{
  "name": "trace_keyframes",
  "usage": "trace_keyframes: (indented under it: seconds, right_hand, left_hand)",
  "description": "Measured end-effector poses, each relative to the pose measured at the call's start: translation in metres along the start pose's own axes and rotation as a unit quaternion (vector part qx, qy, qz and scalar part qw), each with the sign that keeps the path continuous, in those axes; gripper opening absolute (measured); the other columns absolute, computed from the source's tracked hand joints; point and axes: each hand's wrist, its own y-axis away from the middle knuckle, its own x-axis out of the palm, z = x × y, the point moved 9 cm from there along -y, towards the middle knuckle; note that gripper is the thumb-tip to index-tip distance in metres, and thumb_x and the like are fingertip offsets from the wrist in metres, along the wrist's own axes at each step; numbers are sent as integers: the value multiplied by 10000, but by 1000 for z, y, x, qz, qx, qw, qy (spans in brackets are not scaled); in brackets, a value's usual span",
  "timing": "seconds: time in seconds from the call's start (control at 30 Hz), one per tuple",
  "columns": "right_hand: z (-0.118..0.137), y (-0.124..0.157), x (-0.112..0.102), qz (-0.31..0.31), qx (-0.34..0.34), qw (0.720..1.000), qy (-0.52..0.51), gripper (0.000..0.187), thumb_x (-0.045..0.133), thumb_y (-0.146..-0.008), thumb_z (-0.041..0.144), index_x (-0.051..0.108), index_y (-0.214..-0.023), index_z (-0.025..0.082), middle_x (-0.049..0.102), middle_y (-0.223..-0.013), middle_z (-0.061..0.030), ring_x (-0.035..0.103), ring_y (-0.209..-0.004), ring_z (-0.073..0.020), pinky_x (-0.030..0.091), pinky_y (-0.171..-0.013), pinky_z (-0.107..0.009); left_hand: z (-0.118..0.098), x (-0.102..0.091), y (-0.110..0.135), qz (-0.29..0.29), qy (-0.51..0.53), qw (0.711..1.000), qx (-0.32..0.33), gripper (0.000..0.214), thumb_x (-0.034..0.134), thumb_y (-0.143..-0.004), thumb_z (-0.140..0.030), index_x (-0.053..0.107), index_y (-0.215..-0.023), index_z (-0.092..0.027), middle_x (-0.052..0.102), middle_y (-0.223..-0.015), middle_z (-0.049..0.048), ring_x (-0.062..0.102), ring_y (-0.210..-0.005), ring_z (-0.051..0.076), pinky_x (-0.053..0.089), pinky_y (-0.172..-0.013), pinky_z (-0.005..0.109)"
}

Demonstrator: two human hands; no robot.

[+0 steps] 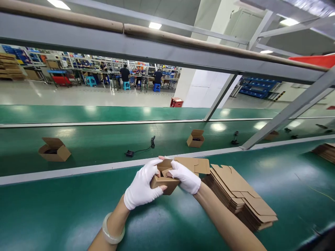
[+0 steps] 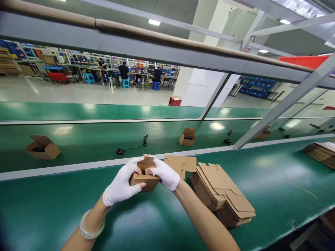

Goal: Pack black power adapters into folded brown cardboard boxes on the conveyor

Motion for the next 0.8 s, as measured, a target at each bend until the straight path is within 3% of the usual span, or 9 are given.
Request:
trace_keyframes:
  seconds: [0.1,0.2,0.37,0.5,0.53,0.6,0.7,0.77,0.8]
  right_hand:
    - [11,0,1,46,3,999,20,634,657,-665,372,497,-1248,183,567,-1231,-90,532,-1093,-245,383,-942,-391]
    - [32,-1,9,104,3,983,153,556,615,-716,416,542,-1210,170,580,-1209,-89,523,-1090,-243,386,-921,-372]
    - [39,-7,34,188,46,879,435,311,596,-725,360,649,-968,173,636,-851,4,546,-776,-172,408,-663,-257]
    - [31,-14,43,155,44,819,551,137,566,-706,268,634,-783,177,580,-675,23,490,-627,-137,366,-578,-246]
    - [32,-15,42,129,32,821,555,133,552,-704,249,634,-784,182,594,-691,14,503,-641,-145,380,-600,-258]
    - [41,-16,35,41,-19,865,499,195,512,-729,247,634,-871,193,637,-821,-20,549,-742,-172,416,-686,-291]
    - [42,-7,12,-115,-81,946,292,280,443,-824,367,601,-955,177,640,-932,-79,583,-840,-193,443,-754,-335]
    - [16,-6,14,-106,-59,979,163,367,462,-825,497,589,-901,161,636,-835,-88,599,-763,-197,462,-709,-348]
    - [1,-8,21,-72,-44,990,113,401,498,-799,543,582,-891,162,631,-805,-83,601,-737,-196,468,-696,-350]
  left_hand:
    - [-2,-6,2,-17,32,999,18,289,648,-730,-276,418,-895,-218,577,-1102,91,568,-979,218,453,-833,358]
    - [-6,-12,5,-35,21,998,40,296,656,-741,-281,427,-916,-217,595,-989,66,571,-863,190,454,-764,331]
    - [-18,-10,12,-6,0,995,95,256,633,-773,-276,471,-961,-215,605,-995,72,571,-848,184,454,-749,322]
    - [-12,-9,19,23,-20,997,65,222,629,-769,-291,493,-926,-214,603,-937,56,572,-808,172,458,-721,305]
    - [-9,-11,20,25,-25,998,57,229,628,-768,-298,496,-935,-214,599,-955,59,575,-818,174,463,-724,305]
    - [-3,-22,21,-10,-38,998,49,284,634,-761,-310,496,-991,-216,580,-1055,82,580,-906,195,473,-768,323]
    - [10,-58,25,-177,-85,980,11,364,637,-760,-321,486,-1073,-212,519,-1194,113,547,-1062,235,460,-866,372]
    - [18,-75,33,-287,-115,951,-26,354,618,-778,-329,489,-1082,-204,512,-1206,118,535,-1095,244,448,-903,395]
    - [22,-76,35,-305,-122,944,-37,348,605,-789,-337,492,-1089,-201,513,-1209,119,535,-1103,245,447,-914,401]
